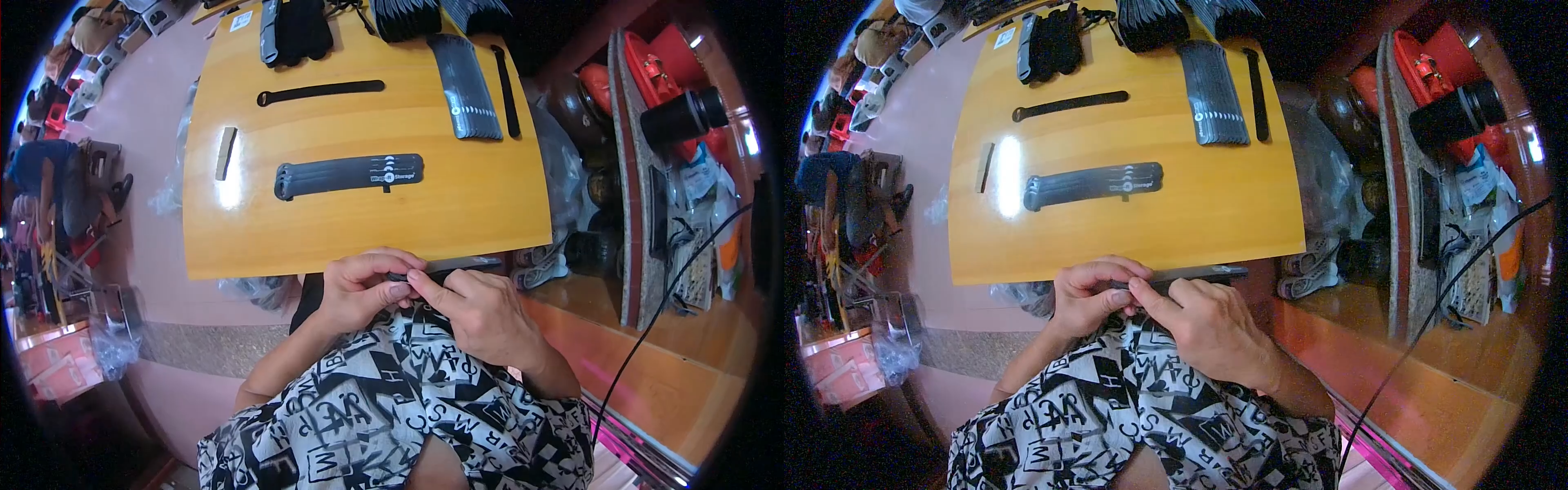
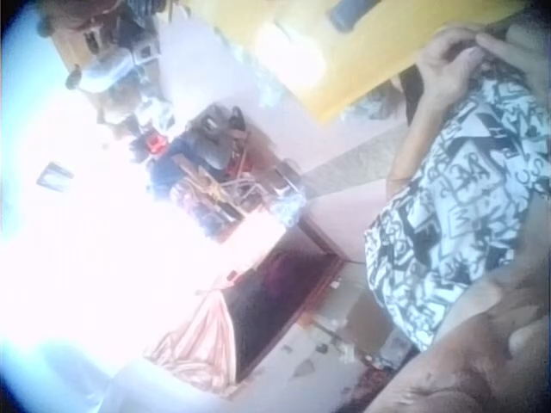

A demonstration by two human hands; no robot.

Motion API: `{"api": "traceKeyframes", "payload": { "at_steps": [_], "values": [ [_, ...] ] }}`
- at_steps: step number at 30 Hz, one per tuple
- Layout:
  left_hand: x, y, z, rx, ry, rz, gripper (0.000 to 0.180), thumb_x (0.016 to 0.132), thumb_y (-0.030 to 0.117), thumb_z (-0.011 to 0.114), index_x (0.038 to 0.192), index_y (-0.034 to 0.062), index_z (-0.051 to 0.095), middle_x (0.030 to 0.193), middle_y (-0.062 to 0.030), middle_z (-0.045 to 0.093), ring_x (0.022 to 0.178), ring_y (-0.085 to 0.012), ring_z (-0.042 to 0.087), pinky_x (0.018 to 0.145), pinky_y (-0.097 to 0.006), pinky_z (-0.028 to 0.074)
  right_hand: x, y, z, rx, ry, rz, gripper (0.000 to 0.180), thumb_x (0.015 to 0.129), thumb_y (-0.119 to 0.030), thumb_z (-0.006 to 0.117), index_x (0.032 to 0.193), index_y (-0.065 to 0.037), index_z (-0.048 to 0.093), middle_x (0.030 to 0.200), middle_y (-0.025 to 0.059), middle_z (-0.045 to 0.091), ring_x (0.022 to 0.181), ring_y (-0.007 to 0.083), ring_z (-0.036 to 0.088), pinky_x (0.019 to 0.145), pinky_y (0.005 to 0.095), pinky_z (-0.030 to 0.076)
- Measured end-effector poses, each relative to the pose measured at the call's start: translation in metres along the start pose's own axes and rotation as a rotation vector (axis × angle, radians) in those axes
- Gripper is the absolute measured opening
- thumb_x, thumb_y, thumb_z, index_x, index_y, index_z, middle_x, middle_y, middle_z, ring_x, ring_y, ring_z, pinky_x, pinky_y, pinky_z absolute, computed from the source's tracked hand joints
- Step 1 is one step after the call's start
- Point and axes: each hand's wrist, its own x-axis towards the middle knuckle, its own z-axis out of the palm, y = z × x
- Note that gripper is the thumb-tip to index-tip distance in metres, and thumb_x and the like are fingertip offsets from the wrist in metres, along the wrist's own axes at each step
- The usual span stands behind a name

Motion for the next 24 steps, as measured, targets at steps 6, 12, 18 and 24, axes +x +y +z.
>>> {"api": "traceKeyframes", "payload": {
  "at_steps": [6, 12, 18, 24],
  "values": [
    [0.000, 0.001, 0.001, 0.033, 0.010, -0.002, 0.019, 0.085, 0.003, 0.062, 0.102, -0.0058, 0.062, 0.109, -0.0183, 0.060, 0.077, -0.0144, 0.063, 0.064, -0.023, 0.054, 0.001, -0.006, -0.004, -0.034, -0.037, 0.035, 0.049, 0.072, 0.002, 0.056, 0.119, -0.006, 0.057, 0.068, 0.0083, 0.047, 0.060, 0.0254, 0.053, 0.054, 0.0372, 0.045],
    [-0.002, -0.001, 0.003, 0.093, 0.029, 0.008, 0.016, 0.085, 0.002, 0.061, 0.100, -0.0064, 0.062, 0.108, -0.0180, 0.060, 0.076, -0.0139, 0.063, 0.064, -0.023, 0.053, 0.002, -0.019, -0.012, -0.177, -0.187, 0.071, 0.044, 0.078, -0.009, 0.052, 0.121, -0.003, 0.054, 0.073, 0.0105, 0.052, 0.064, 0.0246, 0.059, 0.056, 0.0351, 0.049],
    [-0.003, -0.002, 0.007, 0.141, 0.043, 0.060, 0.014, 0.085, -0.001, 0.059, 0.097, -0.0068, 0.062, 0.107, -0.0178, 0.060, 0.076, -0.0142, 0.063, 0.065, -0.024, 0.054, 0.002, -0.031, -0.010, -0.274, -0.209, 0.149, 0.039, 0.081, -0.012, 0.050, 0.119, -0.003, 0.052, 0.075, 0.0110, 0.056, 0.064, 0.0259, 0.062, 0.053, 0.0349, 0.051],
    [-0.004, 0.001, 0.006, 0.330, -0.033, 0.087, 0.012, 0.085, -0.004, 0.059, 0.095, -0.0070, 0.063, 0.108, -0.0214, 0.060, 0.080, -0.0184, 0.064, 0.066, -0.027, 0.055, 0.000, -0.034, -0.013, -0.269, -0.289, 0.200, 0.037, 0.084, -0.014, 0.049, 0.120, -0.003, 0.051, 0.074, 0.0128, 0.057, 0.064, 0.0278, 0.064, 0.052, 0.0357, 0.052]
  ]
}}
